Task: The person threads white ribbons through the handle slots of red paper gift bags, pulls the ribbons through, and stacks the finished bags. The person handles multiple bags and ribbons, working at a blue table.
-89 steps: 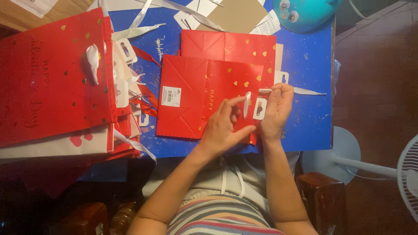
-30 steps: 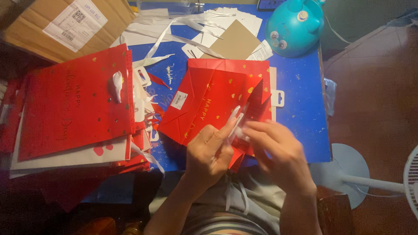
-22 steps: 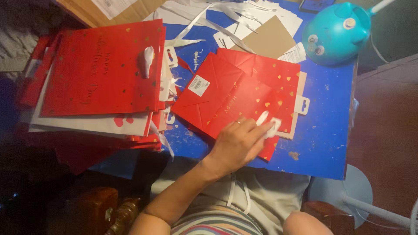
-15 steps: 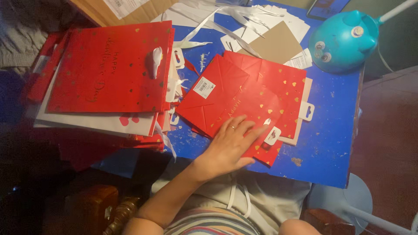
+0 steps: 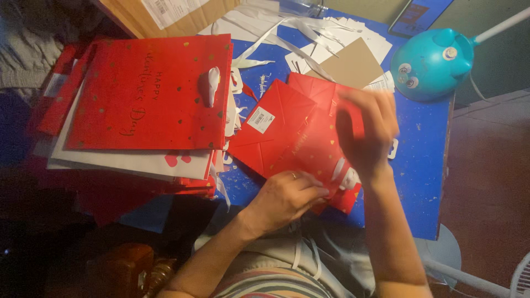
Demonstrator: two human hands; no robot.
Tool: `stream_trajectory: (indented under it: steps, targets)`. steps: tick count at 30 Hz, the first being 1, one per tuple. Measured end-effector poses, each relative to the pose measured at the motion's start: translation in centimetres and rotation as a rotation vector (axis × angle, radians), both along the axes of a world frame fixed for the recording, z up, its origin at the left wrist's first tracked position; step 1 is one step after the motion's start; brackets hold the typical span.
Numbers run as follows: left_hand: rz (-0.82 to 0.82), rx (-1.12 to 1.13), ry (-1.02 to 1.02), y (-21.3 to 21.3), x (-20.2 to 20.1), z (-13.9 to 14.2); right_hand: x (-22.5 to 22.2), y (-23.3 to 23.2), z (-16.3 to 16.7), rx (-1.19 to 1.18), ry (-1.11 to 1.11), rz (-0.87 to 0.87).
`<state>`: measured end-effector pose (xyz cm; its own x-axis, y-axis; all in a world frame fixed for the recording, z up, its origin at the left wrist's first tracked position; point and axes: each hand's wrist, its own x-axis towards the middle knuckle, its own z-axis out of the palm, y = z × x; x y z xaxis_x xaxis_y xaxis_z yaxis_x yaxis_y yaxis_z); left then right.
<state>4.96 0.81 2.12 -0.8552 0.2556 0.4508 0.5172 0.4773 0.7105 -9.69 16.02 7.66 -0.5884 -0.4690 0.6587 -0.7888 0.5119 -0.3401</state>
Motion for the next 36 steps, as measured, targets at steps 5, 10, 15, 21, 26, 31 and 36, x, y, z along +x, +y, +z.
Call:
stream_trajectory:
  steps: [5,10,15,21,26,31,36]
  targets:
    - [0.151,0.000,0.174,-1.0,2.0,5.8,-11.6,-0.8,-7.9,0.208,-0.247,-0.129]
    - [0.131,0.048,0.216,-2.0,2.9,11.5,-11.4,-1.1,-7.6,0.263,-0.150,-0.206]
    - [0.188,-0.095,0.113,-1.5,1.4,14.7,-7.8,3.4,-3.7,-0.196,-0.121,-0.192]
    - [0.092,-0.251,-0.031,0.1,-10.5,11.8,0.2,10.6,-1.6,-0.691,0.176,-0.386]
    - [0.146,-0.233,0.160,4.8,-20.2,9.7,2.8,12.2,-3.6,-0.992,-0.144,-0.145]
    - [0.244,-0.084,0.132,7.1,-17.0,4.8,3.5,11.8,-7.1,-1.082,-0.546,-0.183]
    - [0.272,-0.309,-0.082,11.2,-8.9,-0.8,3.9,11.3,-9.3,-1.016,-0.713,-0.281]
